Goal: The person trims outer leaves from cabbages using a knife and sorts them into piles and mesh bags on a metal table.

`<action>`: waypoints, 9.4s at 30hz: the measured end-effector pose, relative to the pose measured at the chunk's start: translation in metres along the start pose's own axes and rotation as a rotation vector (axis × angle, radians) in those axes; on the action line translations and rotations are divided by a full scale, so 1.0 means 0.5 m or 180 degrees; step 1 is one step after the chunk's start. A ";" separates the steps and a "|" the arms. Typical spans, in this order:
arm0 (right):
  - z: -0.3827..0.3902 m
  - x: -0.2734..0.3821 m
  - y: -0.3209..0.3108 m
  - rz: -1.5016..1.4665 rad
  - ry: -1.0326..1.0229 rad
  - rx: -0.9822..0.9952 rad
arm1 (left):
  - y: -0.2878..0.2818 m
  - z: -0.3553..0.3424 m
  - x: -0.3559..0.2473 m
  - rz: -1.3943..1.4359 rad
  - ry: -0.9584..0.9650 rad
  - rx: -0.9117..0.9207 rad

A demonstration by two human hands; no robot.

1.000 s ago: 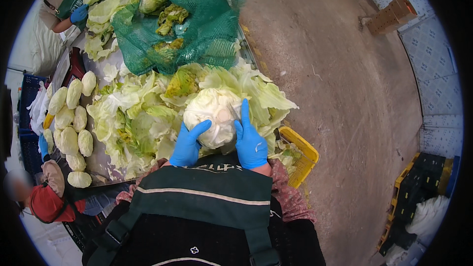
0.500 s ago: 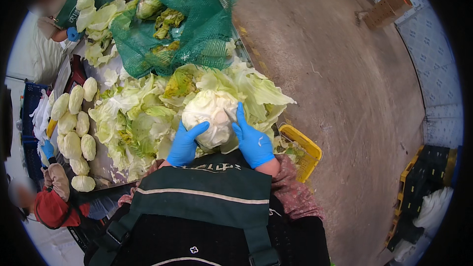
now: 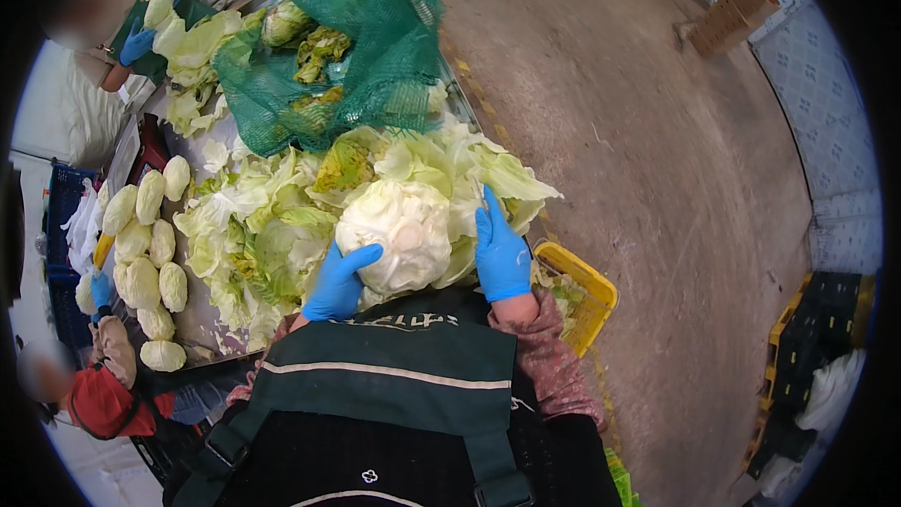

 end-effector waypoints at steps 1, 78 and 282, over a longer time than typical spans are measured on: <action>-0.011 -0.013 0.002 0.0001 0.0078 0.0048 | -0.011 0.003 -0.008 -0.0052 -0.0044 0.0146; 0.035 0.083 0.044 0.1329 -0.1548 0.0262 | -0.029 -0.089 -0.077 -0.1009 -0.0091 0.0371; -0.013 0.207 -0.035 -0.2117 -0.1205 0.0237 | -0.058 0.072 -0.071 -0.0980 -0.0109 0.0687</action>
Point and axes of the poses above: each hand's wrist, its own z-axis away from the middle knuckle, its own y-axis out of the palm, x = y × z, the point moved 3 cm from there along -z, towards the middle knuckle, and after that the axes turned 8 degrees about y, right-handed, at the moved point
